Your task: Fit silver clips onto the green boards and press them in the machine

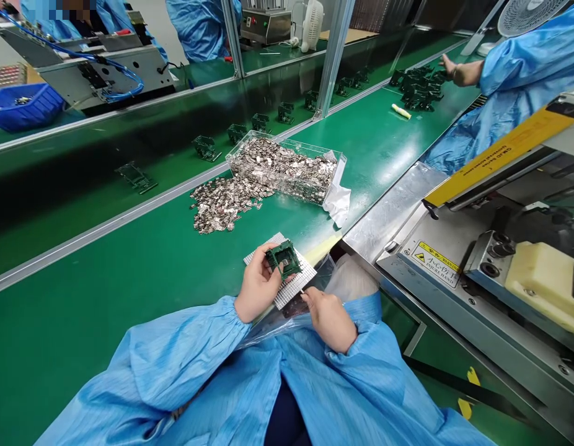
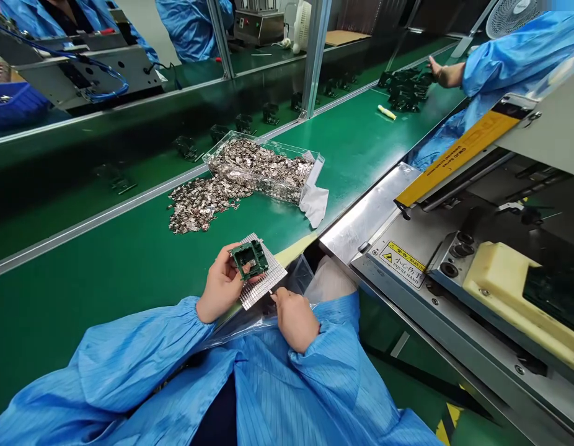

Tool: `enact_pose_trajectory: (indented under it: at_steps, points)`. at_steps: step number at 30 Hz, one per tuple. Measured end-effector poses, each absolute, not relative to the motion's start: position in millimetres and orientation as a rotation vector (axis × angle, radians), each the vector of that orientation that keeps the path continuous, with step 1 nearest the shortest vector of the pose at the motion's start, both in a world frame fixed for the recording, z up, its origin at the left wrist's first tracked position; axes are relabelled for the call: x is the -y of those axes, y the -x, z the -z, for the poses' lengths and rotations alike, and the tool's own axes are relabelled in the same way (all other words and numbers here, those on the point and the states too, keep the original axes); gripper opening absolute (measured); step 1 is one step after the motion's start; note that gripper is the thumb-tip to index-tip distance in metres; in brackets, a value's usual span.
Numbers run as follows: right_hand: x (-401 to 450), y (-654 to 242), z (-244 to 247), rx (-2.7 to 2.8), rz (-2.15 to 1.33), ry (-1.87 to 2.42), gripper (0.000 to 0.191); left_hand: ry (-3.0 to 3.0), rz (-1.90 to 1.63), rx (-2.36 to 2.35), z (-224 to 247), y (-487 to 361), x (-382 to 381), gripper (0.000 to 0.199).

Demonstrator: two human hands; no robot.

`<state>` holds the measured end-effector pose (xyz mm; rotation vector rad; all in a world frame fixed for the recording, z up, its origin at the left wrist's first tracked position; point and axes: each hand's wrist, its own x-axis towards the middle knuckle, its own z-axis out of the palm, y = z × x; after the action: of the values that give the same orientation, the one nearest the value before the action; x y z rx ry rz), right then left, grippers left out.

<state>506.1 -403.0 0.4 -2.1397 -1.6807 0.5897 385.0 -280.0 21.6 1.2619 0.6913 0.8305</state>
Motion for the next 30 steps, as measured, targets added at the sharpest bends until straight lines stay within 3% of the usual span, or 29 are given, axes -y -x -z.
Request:
enact_pose_trajectory:
  at_steps: [4,8,12,22,24,27,30]
  points:
    - [402,-513,-1,1.701,-0.644,2.174,0.015,-1.251,-0.833,-0.677,-22,-385,280,0.044]
    - [404,-524,1,1.717,-0.644,2.247,0.035,-1.221,-0.831,-0.680,-22,-385,280,0.045]
    - [409,-539,1,1.645,-0.696,2.154,0.022,-1.179,-0.823,-0.680,-22,-385,280,0.049]
    - [402,-534,-4,1.730,-0.732,2.190,0.050,-1.242,-0.864,-0.651,-21,-384,278,0.047]
    - [404,-536,-5,1.654,-0.752,2.208,0.042,-1.238,-0.866,-0.644,-21,-383,278,0.047]
    - [409,-541,-12,1.402,-0.694,2.090,0.013,-1.185,-0.831,-0.613,-21,-383,278,0.045]
    - [411,-541,-29,1.167,-0.498,1.893,0.015,-1.169,-0.818,-0.585,-19,-382,279,0.044]
